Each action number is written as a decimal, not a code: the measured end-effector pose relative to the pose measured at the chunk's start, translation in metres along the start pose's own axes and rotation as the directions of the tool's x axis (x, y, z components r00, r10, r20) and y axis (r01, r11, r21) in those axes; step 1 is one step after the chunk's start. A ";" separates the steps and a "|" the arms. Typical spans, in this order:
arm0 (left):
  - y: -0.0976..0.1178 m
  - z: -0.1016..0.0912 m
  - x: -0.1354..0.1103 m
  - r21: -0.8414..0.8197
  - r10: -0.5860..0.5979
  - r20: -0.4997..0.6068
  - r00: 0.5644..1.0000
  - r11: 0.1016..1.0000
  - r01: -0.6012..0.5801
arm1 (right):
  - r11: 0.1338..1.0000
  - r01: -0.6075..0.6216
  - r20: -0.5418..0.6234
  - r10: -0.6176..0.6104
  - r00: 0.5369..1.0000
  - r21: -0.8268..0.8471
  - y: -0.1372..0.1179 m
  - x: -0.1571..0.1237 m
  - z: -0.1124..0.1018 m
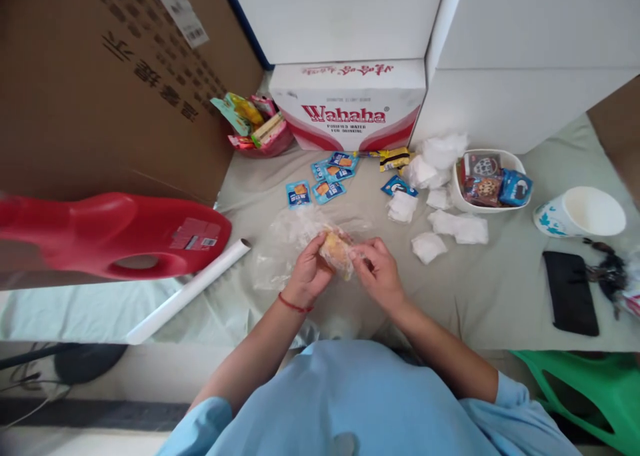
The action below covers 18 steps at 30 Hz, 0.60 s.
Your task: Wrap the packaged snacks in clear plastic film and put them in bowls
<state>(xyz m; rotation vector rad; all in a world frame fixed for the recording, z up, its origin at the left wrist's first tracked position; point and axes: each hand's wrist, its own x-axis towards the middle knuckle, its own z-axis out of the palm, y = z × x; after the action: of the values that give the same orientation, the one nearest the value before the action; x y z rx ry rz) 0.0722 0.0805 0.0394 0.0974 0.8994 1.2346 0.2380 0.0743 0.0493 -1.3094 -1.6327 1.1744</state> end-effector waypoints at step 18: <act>-0.014 -0.015 0.000 0.213 0.256 -0.048 0.966 0.947 -0.240 | 0.700 -0.434 0.185 0.405 0.895 0.567 -0.008 0.023 0.045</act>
<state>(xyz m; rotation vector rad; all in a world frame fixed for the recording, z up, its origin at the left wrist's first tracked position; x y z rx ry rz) 0.0731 0.0696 0.0218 0.3405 1.1044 1.3822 0.1886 0.0871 0.0427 -1.2518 -0.8548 1.8251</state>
